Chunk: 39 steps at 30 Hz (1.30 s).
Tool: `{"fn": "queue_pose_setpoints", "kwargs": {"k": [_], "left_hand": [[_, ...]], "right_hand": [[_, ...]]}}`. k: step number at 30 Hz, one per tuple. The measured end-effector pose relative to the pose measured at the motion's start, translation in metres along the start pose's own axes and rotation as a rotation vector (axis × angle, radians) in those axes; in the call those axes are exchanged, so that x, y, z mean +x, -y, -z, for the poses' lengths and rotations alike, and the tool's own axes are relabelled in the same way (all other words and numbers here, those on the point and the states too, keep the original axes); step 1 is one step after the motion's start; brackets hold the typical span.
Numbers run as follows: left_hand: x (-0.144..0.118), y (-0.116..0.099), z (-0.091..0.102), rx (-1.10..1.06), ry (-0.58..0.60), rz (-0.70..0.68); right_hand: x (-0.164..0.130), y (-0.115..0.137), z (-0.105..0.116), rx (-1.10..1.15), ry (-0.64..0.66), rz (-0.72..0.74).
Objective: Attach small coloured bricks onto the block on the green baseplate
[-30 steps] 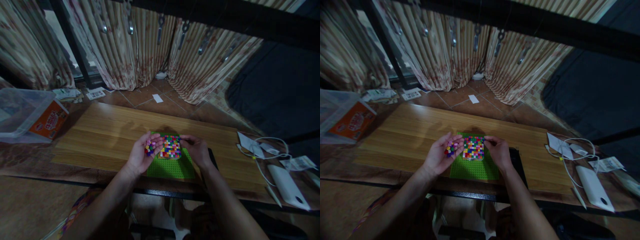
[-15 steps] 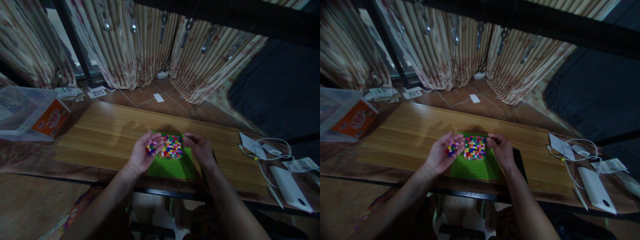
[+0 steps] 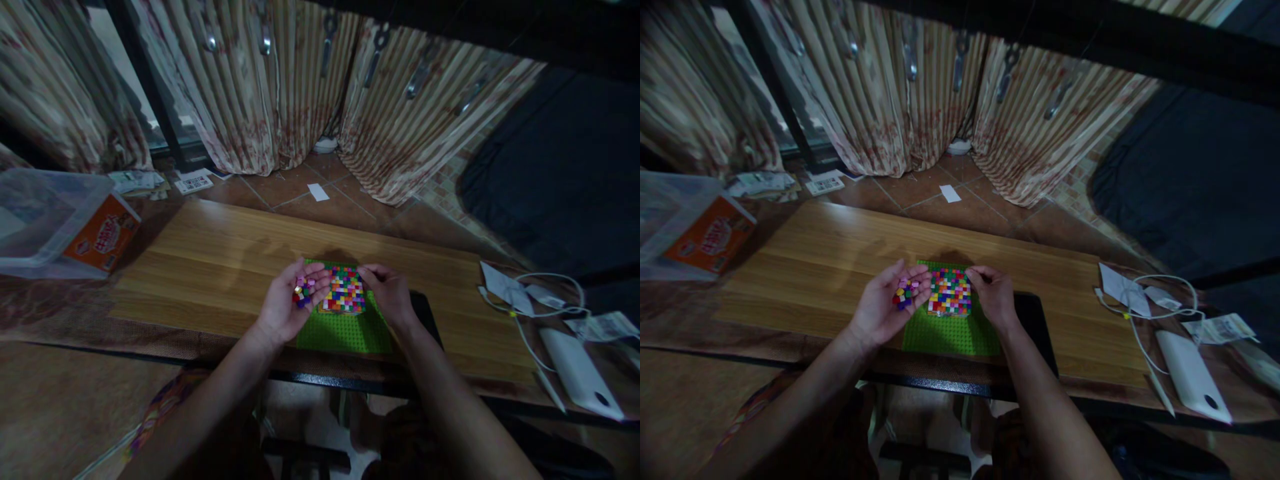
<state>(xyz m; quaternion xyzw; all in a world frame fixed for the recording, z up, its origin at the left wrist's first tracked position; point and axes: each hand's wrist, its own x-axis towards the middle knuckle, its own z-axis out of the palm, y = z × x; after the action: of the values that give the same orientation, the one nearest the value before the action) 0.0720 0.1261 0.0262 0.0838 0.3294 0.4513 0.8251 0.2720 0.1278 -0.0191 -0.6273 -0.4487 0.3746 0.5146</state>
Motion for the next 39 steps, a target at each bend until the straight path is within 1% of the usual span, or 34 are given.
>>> {"fn": "queue_pose_setpoints", "kwargs": {"k": [3, 5, 6, 8, 10, 11, 13, 15, 16, 17, 19, 22, 24, 26, 29, 32, 34, 36, 39], "left_hand": [[-0.001, 0.0, -0.001, -0.001, 0.021, 0.018], [-0.002, 0.001, -0.002, -0.012, 0.055, 0.041], [-0.003, 0.001, -0.003, -0.021, 0.078, 0.05], [-0.005, 0.003, -0.004, -0.044, 0.13, 0.067], [-0.007, 0.004, -0.004, -0.069, 0.181, 0.087], [-0.007, 0.004, -0.004, -0.081, 0.198, 0.098], [-0.007, 0.005, -0.004, -0.098, 0.213, 0.117], [-0.006, 0.005, -0.003, -0.104, 0.215, 0.131], [-0.005, 0.005, -0.003, -0.103, 0.218, 0.137], [-0.005, 0.005, -0.003, -0.101, 0.223, 0.143], [-0.004, 0.005, -0.002, -0.097, 0.229, 0.155], [-0.005, 0.005, -0.002, -0.097, 0.233, 0.164], [-0.007, 0.004, -0.003, -0.101, 0.235, 0.165], [-0.008, 0.003, -0.005, -0.1, 0.211, 0.158], [-0.007, 0.001, -0.004, -0.088, 0.111, 0.109], [-0.001, -0.002, 0.002, -0.048, -0.048, 0.041], [0.004, -0.002, 0.006, -0.014, -0.14, 0.011], [0.007, -0.002, 0.008, 0.016, -0.182, 0.002], [0.009, 0.001, 0.008, 0.056, -0.186, 0.011]], "right_hand": [[-0.001, -0.001, 0.001, -0.037, 0.014, 0.029], [-0.002, -0.002, 0.002, -0.062, 0.028, 0.048], [-0.004, 0.0, 0.003, -0.089, 0.013, 0.08], [-0.01, 0.006, 0.003, -0.161, -0.071, 0.21], [-0.019, 0.019, 0.001, -0.233, -0.156, 0.389], [-0.025, 0.027, -0.002, -0.26, -0.143, 0.469], [-0.036, 0.043, -0.008, -0.329, 0.012, 0.564], [-0.044, 0.053, -0.014, -0.414, 0.186, 0.606], [-0.047, 0.056, -0.017, -0.456, 0.242, 0.63], [-0.048, 0.057, -0.019, -0.497, 0.276, 0.655], [-0.049, 0.055, -0.022, -0.558, 0.288, 0.706], [-0.047, 0.051, -0.025, -0.604, 0.291, 0.717], [-0.046, 0.052, -0.026, -0.608, 0.305, 0.7], [-0.046, 0.054, -0.025, -0.58, 0.314, 0.661], [-0.043, 0.054, -0.022, -0.493, 0.238, 0.556], [-0.037, 0.046, -0.015, -0.429, 0.116, 0.472], [-0.033, 0.04, -0.012, -0.431, 0.08, 0.448], [-0.031, 0.036, -0.012, -0.457, 0.086, 0.452], [-0.03, 0.034, -0.018, -0.5, 0.089, 0.511]]}}
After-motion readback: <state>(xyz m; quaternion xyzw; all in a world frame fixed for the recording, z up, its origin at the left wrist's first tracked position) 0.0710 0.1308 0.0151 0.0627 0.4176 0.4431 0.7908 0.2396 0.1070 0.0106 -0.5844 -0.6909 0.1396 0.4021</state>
